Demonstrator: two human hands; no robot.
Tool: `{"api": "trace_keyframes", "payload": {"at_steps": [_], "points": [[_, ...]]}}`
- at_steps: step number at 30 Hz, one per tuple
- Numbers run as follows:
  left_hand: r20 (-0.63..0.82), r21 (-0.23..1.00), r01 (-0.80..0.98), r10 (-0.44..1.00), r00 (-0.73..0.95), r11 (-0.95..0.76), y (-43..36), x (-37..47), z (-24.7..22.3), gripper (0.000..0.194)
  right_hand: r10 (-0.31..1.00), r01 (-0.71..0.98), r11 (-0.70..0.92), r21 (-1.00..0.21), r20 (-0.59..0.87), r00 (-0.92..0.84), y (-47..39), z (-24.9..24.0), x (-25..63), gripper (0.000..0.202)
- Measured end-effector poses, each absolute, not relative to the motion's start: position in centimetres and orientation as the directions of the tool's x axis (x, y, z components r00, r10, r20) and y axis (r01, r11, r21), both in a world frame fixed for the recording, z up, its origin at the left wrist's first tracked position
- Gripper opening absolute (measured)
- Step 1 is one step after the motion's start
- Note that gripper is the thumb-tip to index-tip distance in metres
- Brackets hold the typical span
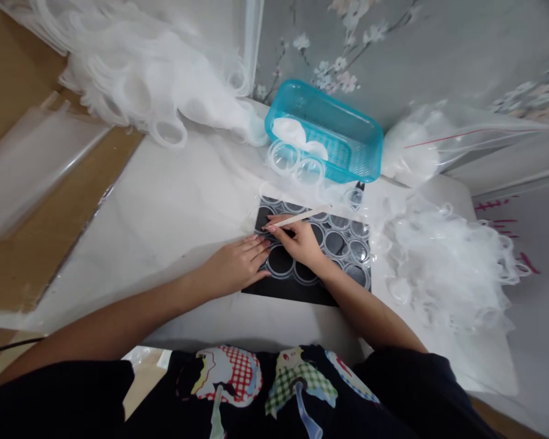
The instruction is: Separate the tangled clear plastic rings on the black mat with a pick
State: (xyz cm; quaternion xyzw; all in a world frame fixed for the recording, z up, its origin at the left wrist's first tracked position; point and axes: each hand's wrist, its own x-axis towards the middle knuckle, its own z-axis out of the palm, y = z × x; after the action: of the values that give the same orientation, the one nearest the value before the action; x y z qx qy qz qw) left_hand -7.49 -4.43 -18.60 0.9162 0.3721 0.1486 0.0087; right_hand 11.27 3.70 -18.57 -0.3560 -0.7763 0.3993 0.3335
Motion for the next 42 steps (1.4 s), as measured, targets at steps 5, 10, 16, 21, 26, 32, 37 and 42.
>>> {"api": "trace_keyframes", "payload": {"at_steps": [5,10,16,21,26,32,37,42], "points": [[0.262,0.142,0.682,0.692,0.673,-0.717,-4.4,-7.5,-18.5,0.039,0.804,0.303,0.470,-0.829,0.261,-0.535,3.5,-18.6,11.4,0.016],[0.202,0.204,0.668,0.699,0.686,-0.715,-4.2,-7.5,-17.6,0.047,0.614,0.373,0.742,-0.557,0.343,-0.711,2.9,-19.6,11.6,0.017],[0.157,0.240,0.677,0.716,0.680,-0.696,-4.2,-7.7,-17.3,0.053,0.745,0.567,0.653,-0.502,0.560,-0.362,8.4,-17.6,13.8,0.033],[0.302,0.253,0.601,0.652,0.695,-0.758,-3.6,-7.5,-17.6,0.047,0.783,0.602,0.582,-0.547,0.578,-0.230,7.0,-16.0,16.4,0.027],[0.310,0.191,0.578,0.608,0.731,-0.793,-3.5,-5.8,-18.2,0.055,0.883,0.428,0.442,-0.789,0.296,-0.365,1.3,-18.5,15.8,0.020],[0.249,0.167,0.601,0.624,0.741,-0.781,-3.8,-5.2,-18.8,0.058,0.879,0.375,0.419,-0.827,0.267,-0.395,1.5,-19.0,15.8,0.019],[0.257,0.154,0.603,0.621,0.740,-0.783,-3.8,-5.2,-18.8,0.059,0.866,0.384,0.452,-0.805,0.292,-0.407,1.4,-19.2,15.8,0.018],[0.248,0.156,0.625,0.643,0.725,-0.765,-3.8,-5.0,-18.9,0.059,0.863,0.412,0.459,-0.787,0.285,-0.417,1.5,-19.1,15.9,0.017]]}}
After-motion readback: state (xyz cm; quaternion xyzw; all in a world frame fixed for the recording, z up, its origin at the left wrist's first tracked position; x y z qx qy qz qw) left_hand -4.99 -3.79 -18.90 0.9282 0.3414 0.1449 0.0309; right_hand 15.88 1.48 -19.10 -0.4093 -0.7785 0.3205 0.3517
